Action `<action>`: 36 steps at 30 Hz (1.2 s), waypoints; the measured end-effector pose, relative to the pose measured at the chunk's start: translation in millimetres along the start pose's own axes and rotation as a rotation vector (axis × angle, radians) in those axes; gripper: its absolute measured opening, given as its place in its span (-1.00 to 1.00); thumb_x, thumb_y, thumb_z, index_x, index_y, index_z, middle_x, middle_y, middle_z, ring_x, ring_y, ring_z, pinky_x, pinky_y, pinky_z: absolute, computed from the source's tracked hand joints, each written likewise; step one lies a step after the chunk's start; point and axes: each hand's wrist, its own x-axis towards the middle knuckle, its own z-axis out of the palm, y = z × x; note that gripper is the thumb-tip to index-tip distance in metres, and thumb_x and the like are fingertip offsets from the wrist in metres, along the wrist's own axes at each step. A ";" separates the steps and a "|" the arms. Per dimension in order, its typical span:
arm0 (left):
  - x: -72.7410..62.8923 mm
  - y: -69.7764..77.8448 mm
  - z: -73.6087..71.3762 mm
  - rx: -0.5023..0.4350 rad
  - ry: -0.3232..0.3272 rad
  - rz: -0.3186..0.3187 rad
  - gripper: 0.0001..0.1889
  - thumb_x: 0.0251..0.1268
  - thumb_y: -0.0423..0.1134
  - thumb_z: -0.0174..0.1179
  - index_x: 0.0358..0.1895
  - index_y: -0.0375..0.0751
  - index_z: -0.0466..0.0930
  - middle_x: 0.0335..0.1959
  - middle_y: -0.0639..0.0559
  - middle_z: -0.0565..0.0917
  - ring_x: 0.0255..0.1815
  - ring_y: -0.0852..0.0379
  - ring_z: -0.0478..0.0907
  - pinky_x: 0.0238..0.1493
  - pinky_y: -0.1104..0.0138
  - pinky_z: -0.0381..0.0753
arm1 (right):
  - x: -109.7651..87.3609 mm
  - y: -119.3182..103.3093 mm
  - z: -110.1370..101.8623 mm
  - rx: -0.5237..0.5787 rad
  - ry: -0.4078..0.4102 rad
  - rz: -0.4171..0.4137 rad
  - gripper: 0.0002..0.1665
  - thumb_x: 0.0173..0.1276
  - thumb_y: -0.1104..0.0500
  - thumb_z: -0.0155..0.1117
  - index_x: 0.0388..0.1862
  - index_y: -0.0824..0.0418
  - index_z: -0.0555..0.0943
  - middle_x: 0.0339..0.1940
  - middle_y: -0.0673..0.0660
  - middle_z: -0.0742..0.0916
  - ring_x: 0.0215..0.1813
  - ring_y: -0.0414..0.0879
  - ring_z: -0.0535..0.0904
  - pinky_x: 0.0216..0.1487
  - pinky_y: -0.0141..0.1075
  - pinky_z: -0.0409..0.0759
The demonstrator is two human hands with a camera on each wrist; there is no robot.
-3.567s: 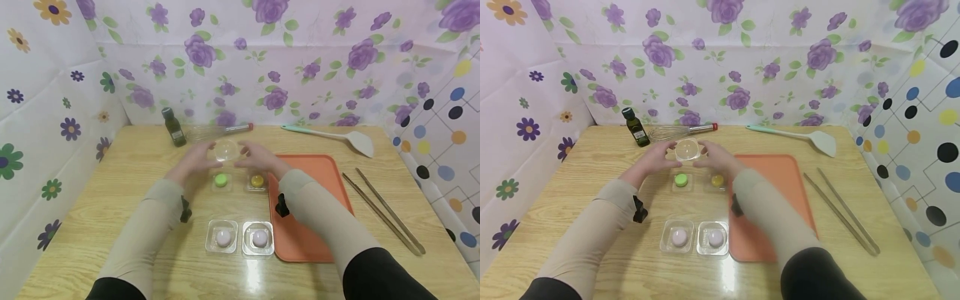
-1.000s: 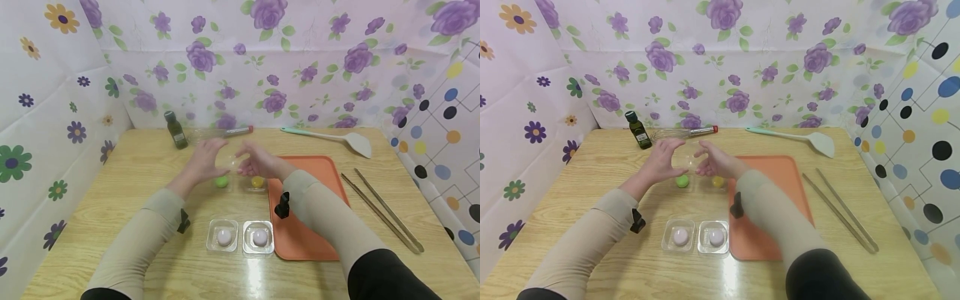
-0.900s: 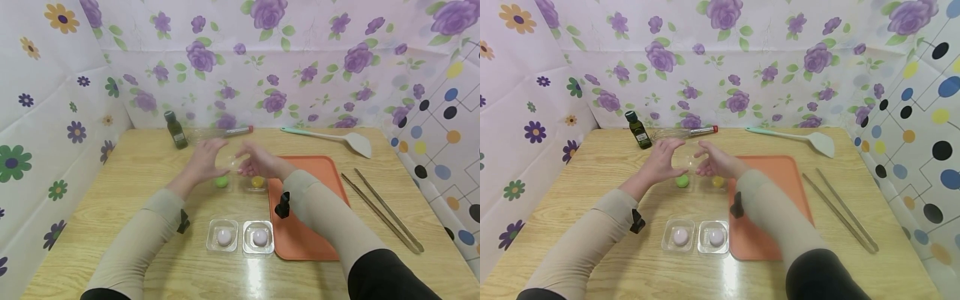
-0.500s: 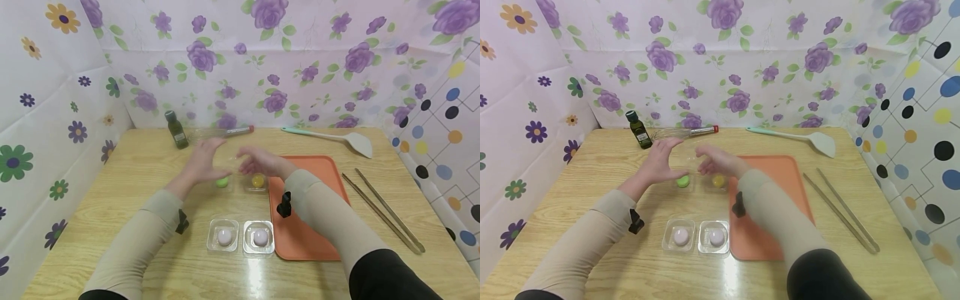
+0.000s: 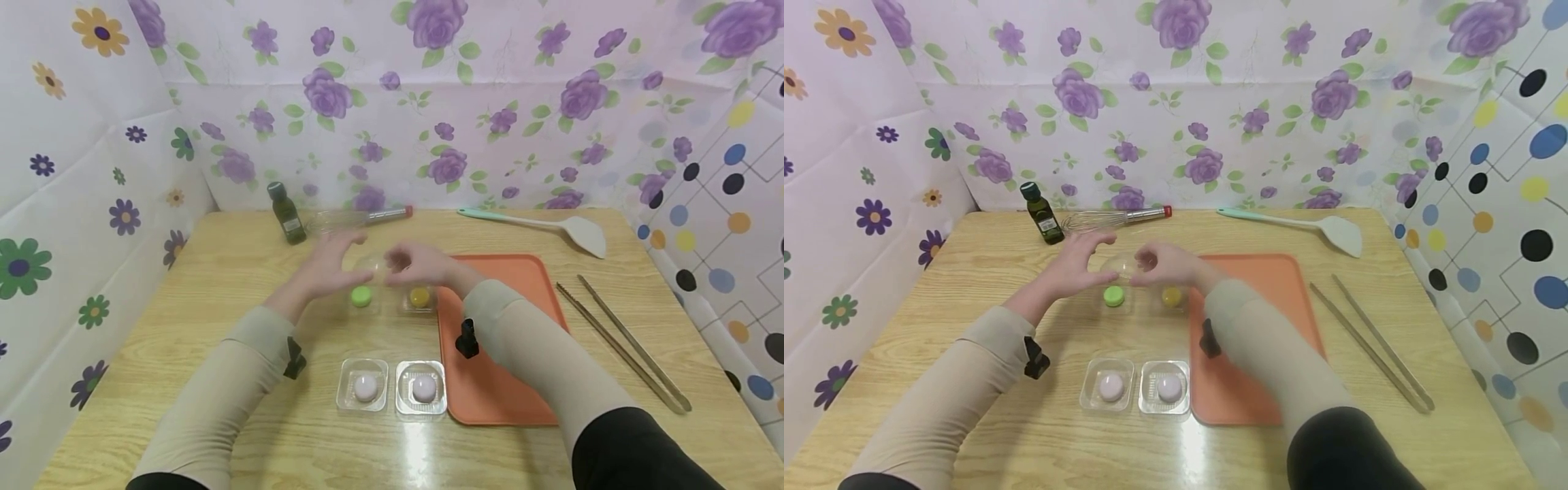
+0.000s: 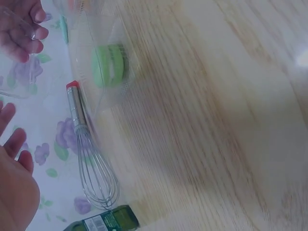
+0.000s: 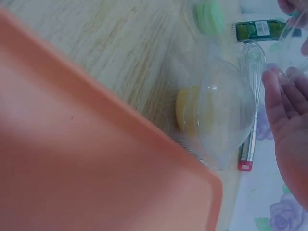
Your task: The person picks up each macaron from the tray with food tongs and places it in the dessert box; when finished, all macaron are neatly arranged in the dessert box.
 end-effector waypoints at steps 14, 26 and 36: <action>-6.0 -6.4 2.7 0.062 -0.187 -0.046 -0.08 -0.13 0.20 0.36 0.33 -0.20 0.29 0.27 -0.10 0.37 0.35 -0.10 0.12 0.33 -0.06 0.10 | 5.7 -2.6 13.8 -0.306 -0.011 -0.080 0.00 0.01 -0.09 0.47 0.35 0.26 0.27 0.26 0.15 0.47 0.19 -0.01 0.42 0.19 -0.17 0.42; -14.5 -17.3 7.6 0.162 -0.247 -0.005 -0.08 -0.23 0.16 0.41 0.29 -0.20 0.34 0.30 -0.12 0.36 0.32 -0.13 0.17 0.29 -0.10 0.16 | 14.3 -2.0 33.0 -0.548 -0.020 -0.122 -0.05 0.01 -0.18 0.43 0.29 0.30 0.37 0.23 0.21 0.51 0.29 0.08 0.33 0.35 -0.12 0.21; -14.2 -24.9 12.3 0.205 -0.274 -0.013 -0.12 -0.26 0.14 0.43 0.25 -0.16 0.39 0.20 -0.02 0.45 0.19 -0.05 0.24 0.23 0.00 0.23 | 18.7 -1.9 42.6 -0.601 -0.013 -0.110 -0.11 0.00 -0.20 0.43 0.23 0.27 0.44 0.16 0.16 0.55 0.23 0.02 0.35 0.28 -0.19 0.30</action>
